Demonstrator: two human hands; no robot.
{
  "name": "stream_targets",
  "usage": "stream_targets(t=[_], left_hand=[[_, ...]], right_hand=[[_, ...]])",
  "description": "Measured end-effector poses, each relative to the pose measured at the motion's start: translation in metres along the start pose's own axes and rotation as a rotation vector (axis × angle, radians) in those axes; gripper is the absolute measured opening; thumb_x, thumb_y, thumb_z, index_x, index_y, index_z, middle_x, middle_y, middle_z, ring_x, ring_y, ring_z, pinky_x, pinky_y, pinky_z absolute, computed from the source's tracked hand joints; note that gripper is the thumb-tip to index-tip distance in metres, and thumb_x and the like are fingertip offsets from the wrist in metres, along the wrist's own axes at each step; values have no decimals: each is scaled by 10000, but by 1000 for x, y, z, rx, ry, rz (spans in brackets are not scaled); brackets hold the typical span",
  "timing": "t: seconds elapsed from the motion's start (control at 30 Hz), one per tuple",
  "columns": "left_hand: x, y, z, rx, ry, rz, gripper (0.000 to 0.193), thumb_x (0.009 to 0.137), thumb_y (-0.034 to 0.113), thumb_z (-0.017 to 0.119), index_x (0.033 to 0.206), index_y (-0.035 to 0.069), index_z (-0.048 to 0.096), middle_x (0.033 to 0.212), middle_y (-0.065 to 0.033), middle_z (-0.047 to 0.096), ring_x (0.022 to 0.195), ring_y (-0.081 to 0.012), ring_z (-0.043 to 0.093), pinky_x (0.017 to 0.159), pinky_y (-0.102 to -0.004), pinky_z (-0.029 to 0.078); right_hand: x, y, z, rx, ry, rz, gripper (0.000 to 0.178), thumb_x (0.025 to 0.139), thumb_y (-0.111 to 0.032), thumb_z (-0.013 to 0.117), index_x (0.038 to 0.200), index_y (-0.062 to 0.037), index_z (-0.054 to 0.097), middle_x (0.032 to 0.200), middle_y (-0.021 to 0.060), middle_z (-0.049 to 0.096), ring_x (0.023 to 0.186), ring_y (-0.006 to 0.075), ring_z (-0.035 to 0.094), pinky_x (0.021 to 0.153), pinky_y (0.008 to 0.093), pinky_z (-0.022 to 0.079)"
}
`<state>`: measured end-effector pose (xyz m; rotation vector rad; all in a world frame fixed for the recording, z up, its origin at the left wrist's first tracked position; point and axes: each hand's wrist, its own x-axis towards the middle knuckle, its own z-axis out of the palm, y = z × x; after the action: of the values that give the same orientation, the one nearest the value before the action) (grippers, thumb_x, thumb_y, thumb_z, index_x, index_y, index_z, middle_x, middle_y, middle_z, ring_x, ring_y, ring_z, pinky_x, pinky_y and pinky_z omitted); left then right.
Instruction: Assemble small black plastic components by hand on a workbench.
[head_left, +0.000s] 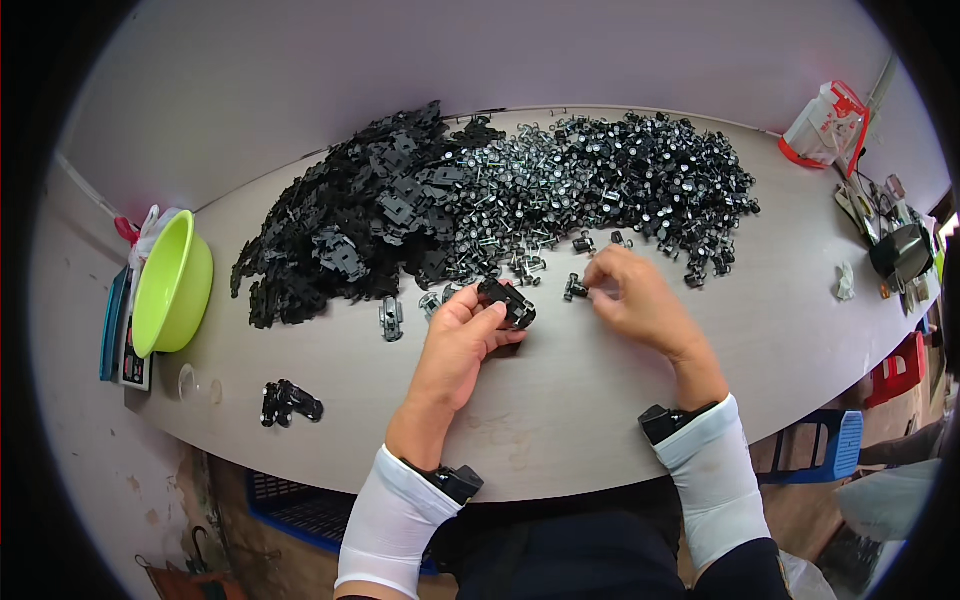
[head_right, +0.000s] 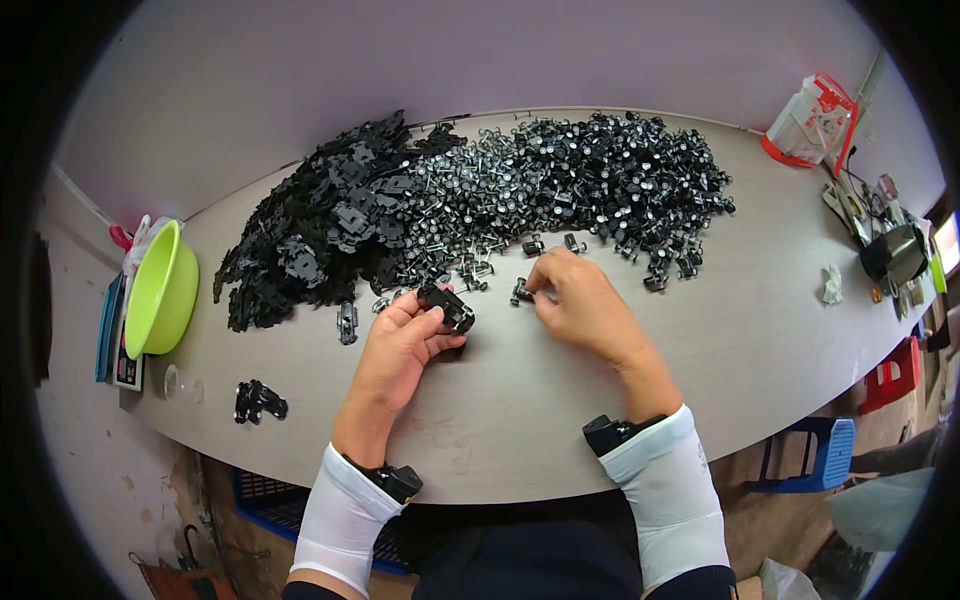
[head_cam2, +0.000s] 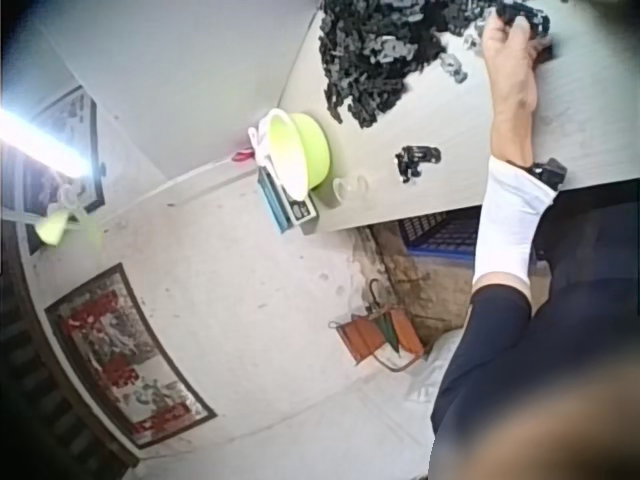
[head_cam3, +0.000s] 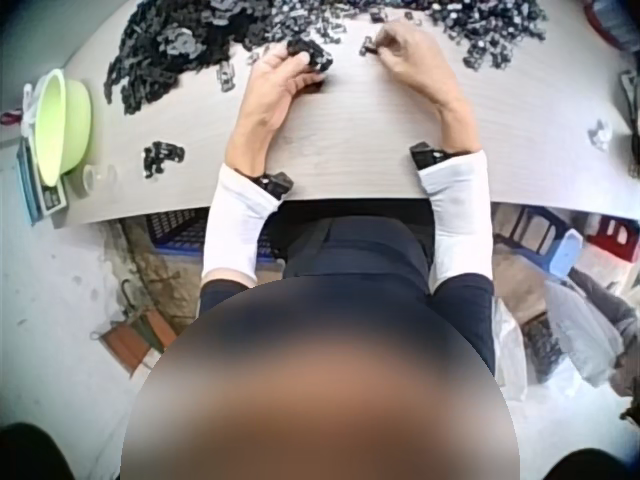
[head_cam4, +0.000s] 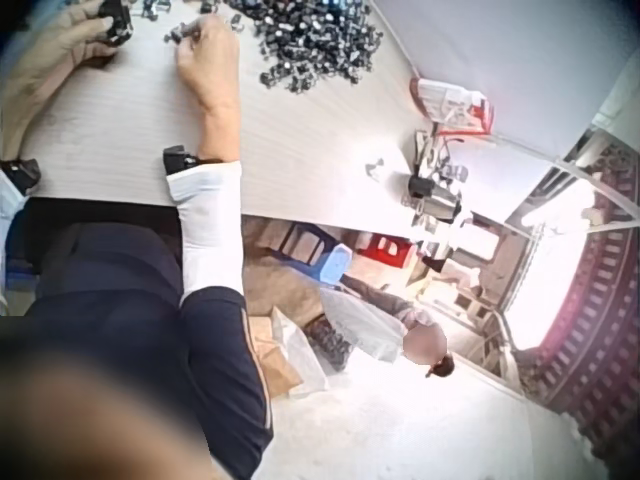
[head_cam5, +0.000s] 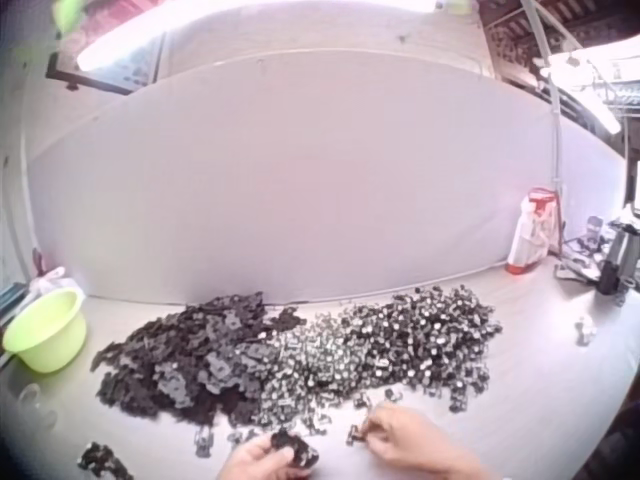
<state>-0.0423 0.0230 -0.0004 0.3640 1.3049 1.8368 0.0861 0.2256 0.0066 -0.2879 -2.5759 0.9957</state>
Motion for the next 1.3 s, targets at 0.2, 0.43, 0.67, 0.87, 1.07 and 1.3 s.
stream_targets(t=[0.2, 0.43, 0.67, 0.87, 1.07, 1.3], left_hand=[[0, -5, 9, 145, -9, 29, 283, 960, 49, 536, 1234, -20, 556, 1061, -64, 640, 914, -126, 632, 805, -294, 560], [-1, -14, 10, 311, -31, 134, 229, 961, 41, 541, 1181, -10, 583, 1001, -26, 639, 862, -77, 608, 772, -249, 536], [-5, -19, 17, 495, 6, 281, 196, 908, 27, 592, 1091, -29, 635, 825, 13, 633, 713, -37, 521, 630, -225, 451], [-6, -25, 16, 555, 67, 378, 221, 903, 15, 598, 1117, -34, 624, 881, -28, 647, 741, -63, 559, 658, -237, 475], [-7, -9, 22, 150, -21, 179, 193, 944, 83, 594, 1119, 3, 617, 953, -24, 664, 774, -84, 607, 699, -228, 508], [-3, 1, -1, 19, 77, 120, 136, 968, 169, 609, 1000, 38, 625, 904, -23, 671, 739, -88, 632, 666, -240, 541]], right_hand=[[1, 2, 8, -187, 78, -20, 113, 760, -85, 691, 814, -7, 630, 799, 116, 620, 789, 292, 613, 710, 369, 482], [2, -51, 29, 97, 163, -73, 131, 761, -119, 711, 771, -37, 610, 765, 79, 613, 740, 266, 590, 719, 370, 424], [-1, -49, 36, -56, 181, -128, 164, 751, -107, 706, 764, -46, 554, 750, 88, 588, 727, 281, 565, 734, 383, 415], [-2, -50, 47, 42, 236, -77, 149, 751, -89, 718, 765, -46, 575, 741, 75, 598, 715, 264, 570, 704, 371, 426], [-1, -47, 46, 50, 278, -161, 115, 775, -77, 701, 814, -50, 597, 771, 67, 606, 749, 264, 581, 728, 373, 418], [5, -50, 36, 248, 189, -98, 105, 788, -55, 694, 890, -46, 674, 767, 69, 618, 753, 246, 593, 733, 360, 452]])
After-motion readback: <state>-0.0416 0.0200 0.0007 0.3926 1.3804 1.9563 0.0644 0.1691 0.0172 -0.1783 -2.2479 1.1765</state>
